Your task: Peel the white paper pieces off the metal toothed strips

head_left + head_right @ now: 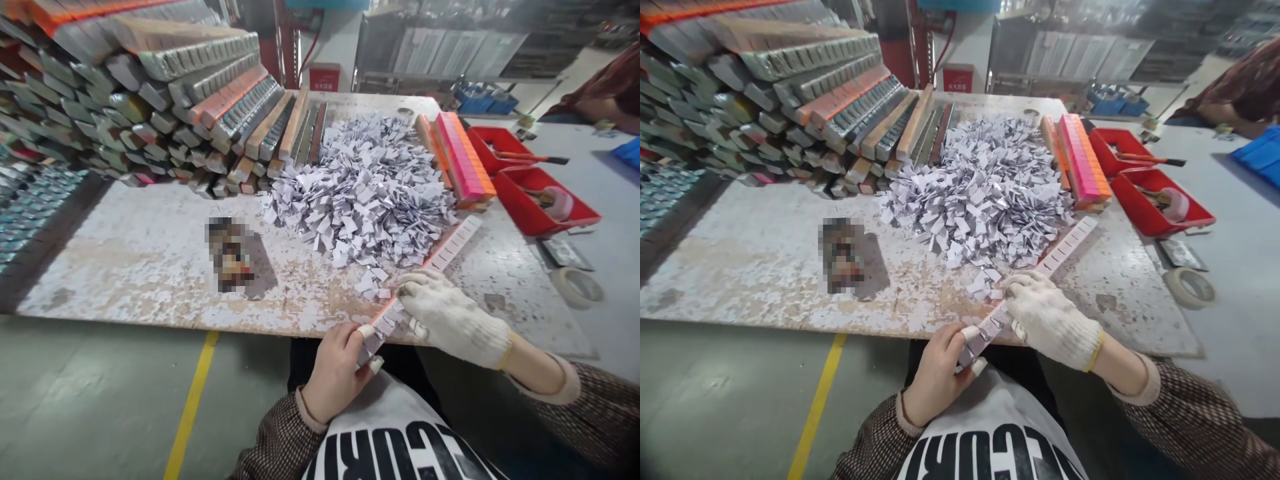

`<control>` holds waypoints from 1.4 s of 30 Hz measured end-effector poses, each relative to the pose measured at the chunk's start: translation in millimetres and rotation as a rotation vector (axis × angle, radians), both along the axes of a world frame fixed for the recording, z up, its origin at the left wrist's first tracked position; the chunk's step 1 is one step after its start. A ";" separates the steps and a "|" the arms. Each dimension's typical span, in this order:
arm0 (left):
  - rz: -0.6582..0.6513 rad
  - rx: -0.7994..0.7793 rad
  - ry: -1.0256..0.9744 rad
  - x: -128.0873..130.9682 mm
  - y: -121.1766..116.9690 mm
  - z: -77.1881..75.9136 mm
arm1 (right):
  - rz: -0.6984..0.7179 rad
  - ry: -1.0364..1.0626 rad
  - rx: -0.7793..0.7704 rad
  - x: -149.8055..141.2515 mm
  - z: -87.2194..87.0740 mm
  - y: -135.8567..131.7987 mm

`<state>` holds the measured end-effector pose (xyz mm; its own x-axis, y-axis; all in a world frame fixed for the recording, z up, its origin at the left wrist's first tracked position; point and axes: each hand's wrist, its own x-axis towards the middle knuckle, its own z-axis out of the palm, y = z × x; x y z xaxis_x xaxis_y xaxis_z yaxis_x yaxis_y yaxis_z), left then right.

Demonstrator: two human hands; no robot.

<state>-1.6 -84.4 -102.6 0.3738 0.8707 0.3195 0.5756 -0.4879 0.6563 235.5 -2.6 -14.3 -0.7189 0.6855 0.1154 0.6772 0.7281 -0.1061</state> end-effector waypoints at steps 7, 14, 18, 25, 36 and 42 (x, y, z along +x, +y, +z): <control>0.006 0.015 0.000 2.4 -0.2 -3.9 | 0.025 -0.115 -0.082 -11.5 -7.5 14.0; -0.110 -0.108 -0.107 -14.7 6.9 5.7 | -0.099 0.417 -0.017 10.8 -53.7 -5.5; 0.088 -0.110 0.007 -30.6 47.8 25.2 | -0.299 0.563 -0.069 17.3 -62.1 -11.0; 0.295 -0.149 0.460 -18.9 142.9 31.9 | -0.426 0.651 -0.042 30.8 -50.8 -17.3; 0.050 0.251 0.275 18.4 87.4 47.5 | -0.293 0.586 0.122 16.7 -50.6 -7.0; 0.003 0.482 0.214 27.4 62.0 50.9 | -0.294 0.696 -0.052 -6.3 -37.1 -5.8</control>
